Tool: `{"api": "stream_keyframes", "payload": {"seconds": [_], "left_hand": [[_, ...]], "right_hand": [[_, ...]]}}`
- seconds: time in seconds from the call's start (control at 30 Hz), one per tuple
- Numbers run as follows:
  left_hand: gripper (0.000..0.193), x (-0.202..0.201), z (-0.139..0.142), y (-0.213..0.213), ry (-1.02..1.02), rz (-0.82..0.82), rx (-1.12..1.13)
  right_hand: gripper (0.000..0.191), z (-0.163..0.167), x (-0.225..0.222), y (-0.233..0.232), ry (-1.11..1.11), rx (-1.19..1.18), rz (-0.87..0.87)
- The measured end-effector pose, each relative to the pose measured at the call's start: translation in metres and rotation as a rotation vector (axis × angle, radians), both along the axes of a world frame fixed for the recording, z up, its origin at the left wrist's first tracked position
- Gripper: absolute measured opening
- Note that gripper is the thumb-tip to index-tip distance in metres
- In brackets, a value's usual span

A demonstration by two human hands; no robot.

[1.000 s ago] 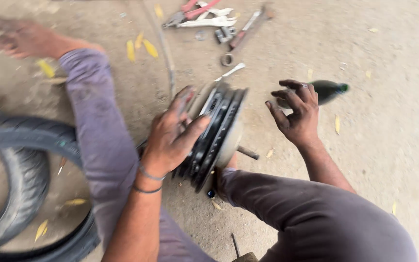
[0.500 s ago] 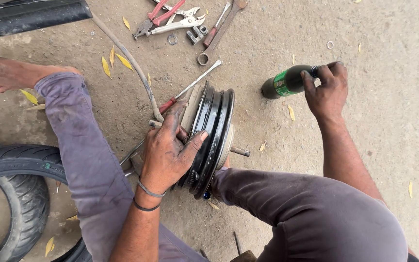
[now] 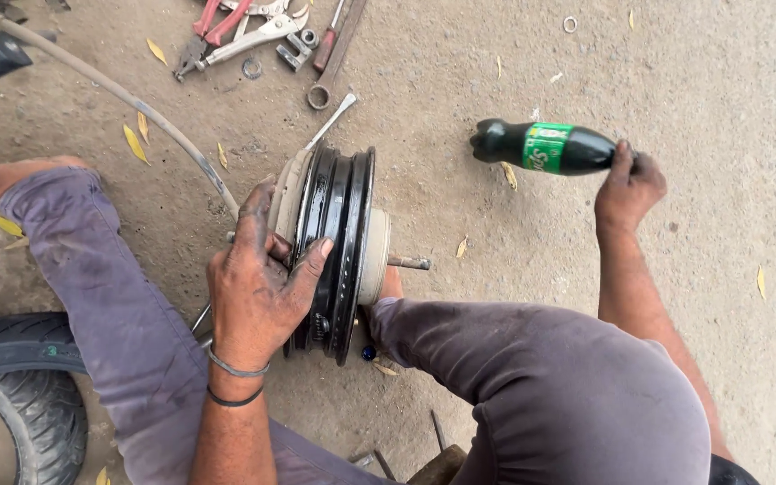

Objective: The person sits on the ground next to a scooter and works on a wheel hub with brake drum. They hold the drum assembly, align and press it onto the axle, rotate and reposition it repeatedly, and use a soda bottle to pour liquid around the hub while continuing to seat the drum by hand.

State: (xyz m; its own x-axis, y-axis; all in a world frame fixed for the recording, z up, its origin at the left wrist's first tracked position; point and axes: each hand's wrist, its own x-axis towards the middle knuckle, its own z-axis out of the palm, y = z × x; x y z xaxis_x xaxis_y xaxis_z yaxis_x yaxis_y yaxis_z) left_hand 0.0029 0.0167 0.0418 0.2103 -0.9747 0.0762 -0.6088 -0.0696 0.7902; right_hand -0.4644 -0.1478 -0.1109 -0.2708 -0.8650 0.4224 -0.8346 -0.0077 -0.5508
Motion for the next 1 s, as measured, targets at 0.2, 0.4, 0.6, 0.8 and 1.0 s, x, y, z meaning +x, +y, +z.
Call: {"api": "stream_keyframes", "payload": {"seconds": [0.2,0.4,0.6,0.8,1.0], "left_hand": [[0.073,0.007,0.004,-0.010,0.130,0.010,0.001],[0.062,0.001,-0.004,-0.018,0.045,0.118,0.009],[0.063,0.005,-0.012,-0.023,0.058,0.099,-0.013],[0.054,0.005,-0.012,-0.030,0.095,0.114,-0.052],[0.046,0.007,-0.009,-0.053,0.038,0.120,0.154]], "right_hand": [[0.026,0.057,0.108,-0.033,0.465,-0.181,0.442],[0.028,0.064,0.113,-0.024,0.343,-0.039,0.338],[0.027,0.061,0.081,-0.034,0.179,0.051,0.405],[0.034,0.106,0.128,-0.010,0.665,-0.233,0.376],[0.025,0.140,0.216,0.033,-0.060,0.319,1.085]]}}
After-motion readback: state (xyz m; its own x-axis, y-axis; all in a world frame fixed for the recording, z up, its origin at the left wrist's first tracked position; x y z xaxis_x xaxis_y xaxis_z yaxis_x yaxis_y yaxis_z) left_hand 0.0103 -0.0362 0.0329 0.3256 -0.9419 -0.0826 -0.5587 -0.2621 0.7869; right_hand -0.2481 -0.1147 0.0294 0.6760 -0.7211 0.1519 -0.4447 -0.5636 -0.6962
